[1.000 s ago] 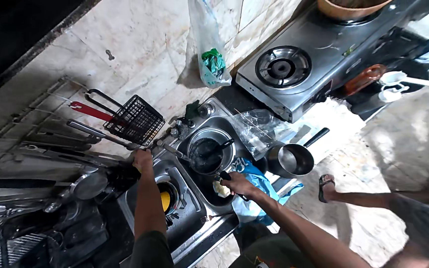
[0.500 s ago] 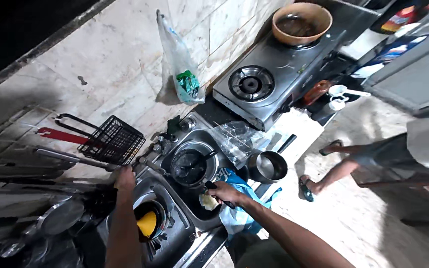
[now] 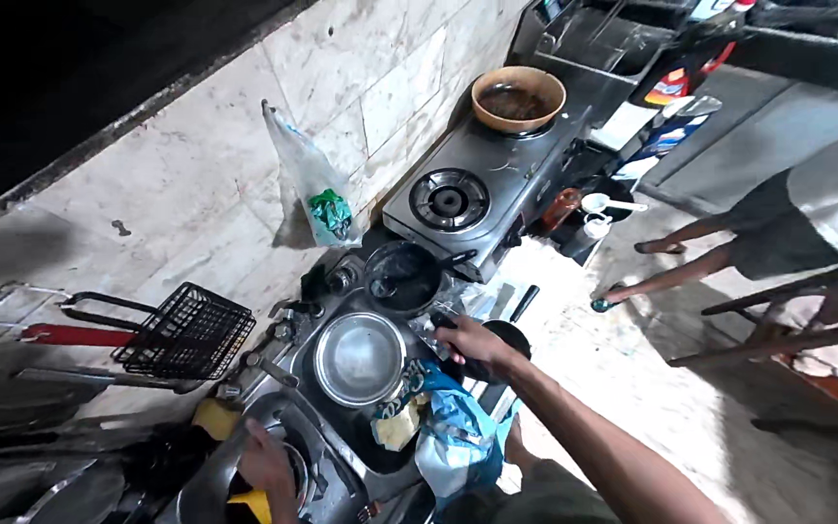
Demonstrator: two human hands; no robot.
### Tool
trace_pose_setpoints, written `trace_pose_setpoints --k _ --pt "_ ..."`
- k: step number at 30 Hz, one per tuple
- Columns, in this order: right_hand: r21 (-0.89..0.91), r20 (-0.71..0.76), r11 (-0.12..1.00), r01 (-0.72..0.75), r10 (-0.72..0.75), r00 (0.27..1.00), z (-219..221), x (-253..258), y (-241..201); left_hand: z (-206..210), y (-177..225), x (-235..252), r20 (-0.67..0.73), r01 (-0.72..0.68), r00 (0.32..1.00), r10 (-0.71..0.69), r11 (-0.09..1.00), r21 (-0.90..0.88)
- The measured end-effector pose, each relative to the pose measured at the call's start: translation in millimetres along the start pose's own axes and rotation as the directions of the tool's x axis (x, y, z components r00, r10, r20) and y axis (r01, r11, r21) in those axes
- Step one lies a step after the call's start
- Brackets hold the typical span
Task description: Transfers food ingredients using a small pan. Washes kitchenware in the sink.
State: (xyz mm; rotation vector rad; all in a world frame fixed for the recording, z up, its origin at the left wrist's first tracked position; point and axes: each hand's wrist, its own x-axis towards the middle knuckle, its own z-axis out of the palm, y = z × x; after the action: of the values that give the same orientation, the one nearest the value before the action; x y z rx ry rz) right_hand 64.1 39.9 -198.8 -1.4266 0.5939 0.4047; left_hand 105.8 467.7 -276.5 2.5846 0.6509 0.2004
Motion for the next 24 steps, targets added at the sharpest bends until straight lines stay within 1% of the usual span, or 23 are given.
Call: trace_pose_setpoints --k 4,6,8,9,11,12,15,16,18,21,23,24 --pt "-0.017 -0.098 0.998 0.052 -0.054 0.994 -45 19 -42 -1 -18 -83 0.018 0.162 0.987 -0.162 0.957 -0.241" --pt "-0.029 -0.145 0.997 0.068 -0.071 0.987 -67 38 -56 -2 -28 -109 0.042 0.2 0.979 -0.197 0.923 -0.329" --pt "-0.025 -0.203 0.996 0.085 -0.089 0.975 -89 61 -64 0 -40 -124 0.064 0.206 0.978 -0.198 0.886 -0.416" --pt "-0.027 -0.232 0.995 0.097 -0.1 0.967 -99 73 -69 0 -42 -129 0.108 0.232 0.973 -0.206 0.859 -0.457" --pt "-0.03 -0.273 0.993 0.115 -0.118 0.955 -114 91 -78 -5 -44 -138 0.249 0.323 0.943 -0.22 0.785 -0.529" --pt "-0.01 -0.283 0.993 0.121 -0.119 0.952 -120 100 -82 -7 -44 -141 0.314 0.359 0.927 -0.206 0.729 -0.582" --pt "0.078 -0.298 0.988 0.136 -0.107 0.949 -136 124 -92 -3 -56 -153 0.373 0.342 0.925 -0.072 0.586 -0.735" --pt "0.095 -0.3 0.986 0.135 -0.101 0.949 -143 129 -94 -1 -58 -158 0.379 0.339 0.924 -0.047 0.558 -0.758" --pt "0.102 -0.309 0.987 0.122 -0.085 0.947 -154 138 -95 1 -58 -166 0.375 0.329 0.927 -0.028 0.543 -0.773" --pt "0.08 -0.309 0.991 0.103 -0.073 0.948 -167 146 -94 0 -59 -174 0.337 0.261 0.941 0.036 0.56 -0.787" --pt "0.028 -0.291 0.996 0.085 -0.073 0.954 -173 145 -96 -6 -48 -178 0.317 0.237 0.947 0.049 0.558 -0.795" --pt "0.014 -0.282 0.997 0.071 -0.064 0.957 -174 144 -94 -12 -41 -183 0.322 0.25 0.946 0.035 0.554 -0.794"
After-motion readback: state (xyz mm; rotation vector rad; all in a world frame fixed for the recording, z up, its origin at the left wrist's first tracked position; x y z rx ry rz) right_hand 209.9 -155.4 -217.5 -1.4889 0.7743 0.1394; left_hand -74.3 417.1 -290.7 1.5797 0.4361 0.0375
